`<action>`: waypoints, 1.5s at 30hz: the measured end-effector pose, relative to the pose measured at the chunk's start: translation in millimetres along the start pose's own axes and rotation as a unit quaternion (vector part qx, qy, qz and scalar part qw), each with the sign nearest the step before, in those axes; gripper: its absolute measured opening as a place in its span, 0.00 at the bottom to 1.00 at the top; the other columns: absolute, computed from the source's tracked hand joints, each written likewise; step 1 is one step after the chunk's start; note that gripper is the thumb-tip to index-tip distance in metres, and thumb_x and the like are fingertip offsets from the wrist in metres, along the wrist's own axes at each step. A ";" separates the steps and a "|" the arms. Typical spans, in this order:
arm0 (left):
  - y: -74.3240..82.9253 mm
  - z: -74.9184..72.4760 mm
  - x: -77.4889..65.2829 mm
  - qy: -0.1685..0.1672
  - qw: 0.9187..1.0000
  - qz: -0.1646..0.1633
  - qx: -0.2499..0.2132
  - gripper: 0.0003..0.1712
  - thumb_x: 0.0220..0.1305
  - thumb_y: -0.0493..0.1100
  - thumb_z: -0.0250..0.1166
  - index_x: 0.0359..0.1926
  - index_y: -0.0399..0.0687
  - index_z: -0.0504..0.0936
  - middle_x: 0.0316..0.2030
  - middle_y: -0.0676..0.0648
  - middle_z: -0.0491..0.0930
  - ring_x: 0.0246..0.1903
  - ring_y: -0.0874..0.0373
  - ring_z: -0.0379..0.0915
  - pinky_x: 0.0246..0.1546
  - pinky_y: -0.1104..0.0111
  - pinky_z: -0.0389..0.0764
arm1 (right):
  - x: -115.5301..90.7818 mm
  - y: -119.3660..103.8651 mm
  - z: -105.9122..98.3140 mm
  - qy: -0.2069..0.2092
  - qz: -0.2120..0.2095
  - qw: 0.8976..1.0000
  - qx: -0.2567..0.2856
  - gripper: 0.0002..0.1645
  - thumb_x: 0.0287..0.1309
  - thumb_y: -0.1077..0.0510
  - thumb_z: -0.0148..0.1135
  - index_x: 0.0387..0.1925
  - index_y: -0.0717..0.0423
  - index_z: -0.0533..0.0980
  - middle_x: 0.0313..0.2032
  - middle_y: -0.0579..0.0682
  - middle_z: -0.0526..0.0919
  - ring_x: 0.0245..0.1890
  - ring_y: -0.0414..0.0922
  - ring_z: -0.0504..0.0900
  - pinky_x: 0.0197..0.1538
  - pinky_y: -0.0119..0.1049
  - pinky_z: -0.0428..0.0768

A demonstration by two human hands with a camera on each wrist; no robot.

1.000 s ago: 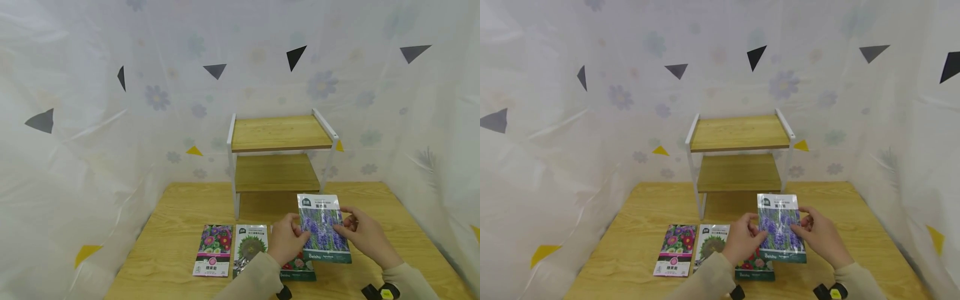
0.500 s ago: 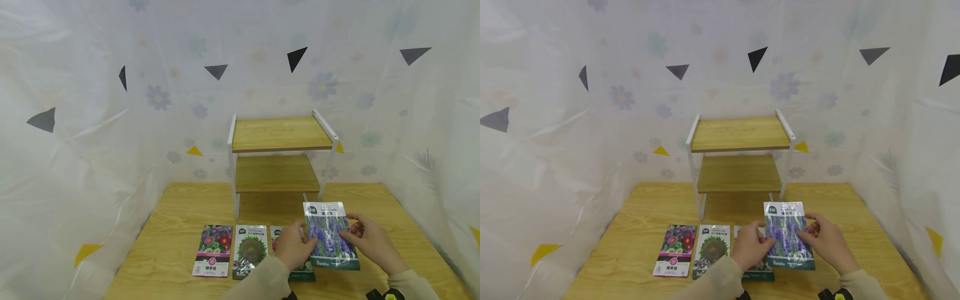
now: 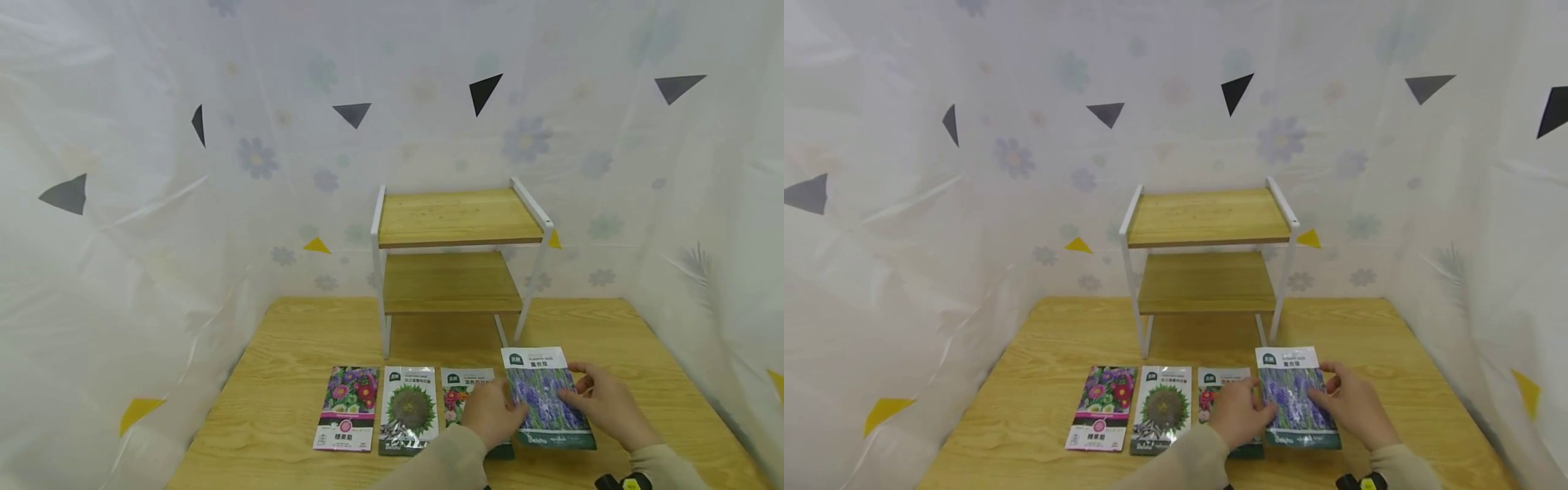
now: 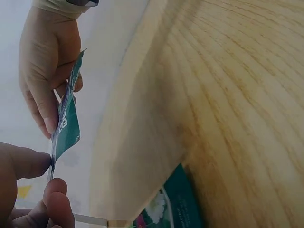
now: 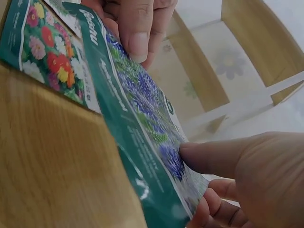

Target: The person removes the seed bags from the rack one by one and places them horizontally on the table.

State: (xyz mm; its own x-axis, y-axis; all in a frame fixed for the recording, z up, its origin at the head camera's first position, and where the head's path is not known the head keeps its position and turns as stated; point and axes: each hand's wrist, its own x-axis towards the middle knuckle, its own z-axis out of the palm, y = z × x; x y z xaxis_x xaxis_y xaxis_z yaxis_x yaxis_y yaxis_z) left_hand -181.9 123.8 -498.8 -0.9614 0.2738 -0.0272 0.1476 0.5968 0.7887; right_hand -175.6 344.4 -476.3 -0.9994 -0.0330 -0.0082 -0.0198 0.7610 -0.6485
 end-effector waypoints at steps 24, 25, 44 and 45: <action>-9.4 21.9 21.4 -0.071 0.986 -0.056 0.140 0.19 0.59 0.57 0.67 0.38 0.46 0.85 0.28 0.50 0.81 0.24 0.59 0.76 0.25 0.63 0.78 | 19.8 42.4 38.2 -0.037 0.019 0.999 -0.015 0.42 0.56 0.44 0.67 0.58 0.74 0.67 0.26 0.48 0.70 0.23 0.43 0.66 0.29 0.37 0.65; -9.4 22.5 22.0 -0.071 0.985 -0.057 0.144 0.19 0.58 0.57 0.68 0.38 0.46 0.85 0.29 0.50 0.81 0.24 0.58 0.77 0.25 0.62 0.78 | 20.1 43.2 38.8 -0.038 0.024 0.999 -0.018 0.42 0.56 0.44 0.67 0.58 0.73 0.67 0.26 0.48 0.70 0.23 0.43 0.67 0.29 0.37 0.65; -13.7 35.7 26.7 -0.078 0.974 -0.051 0.207 0.20 0.58 0.59 0.67 0.37 0.48 0.86 0.30 0.52 0.83 0.26 0.59 0.78 0.25 0.65 0.78 | 22.6 51.5 42.6 -0.053 0.033 0.998 -0.021 0.42 0.55 0.43 0.68 0.59 0.72 0.67 0.28 0.49 0.71 0.25 0.44 0.68 0.30 0.40 0.66; -13.8 35.7 26.8 -0.077 0.973 -0.051 0.209 0.20 0.58 0.59 0.68 0.37 0.48 0.86 0.31 0.51 0.83 0.27 0.59 0.78 0.26 0.64 0.79 | 22.7 52.0 43.1 -0.053 0.032 0.998 -0.020 0.43 0.55 0.43 0.68 0.59 0.72 0.67 0.28 0.49 0.71 0.25 0.44 0.68 0.30 0.40 0.66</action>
State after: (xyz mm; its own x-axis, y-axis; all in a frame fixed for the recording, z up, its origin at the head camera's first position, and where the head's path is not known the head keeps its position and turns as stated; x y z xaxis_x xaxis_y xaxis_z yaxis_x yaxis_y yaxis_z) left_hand -201.5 149.9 -532.3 -0.9344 0.2875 -0.2105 0.1655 0.8733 0.4582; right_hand -198.1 355.3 -542.9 -0.9901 -0.0500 -0.1310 0.0413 0.7885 -0.6136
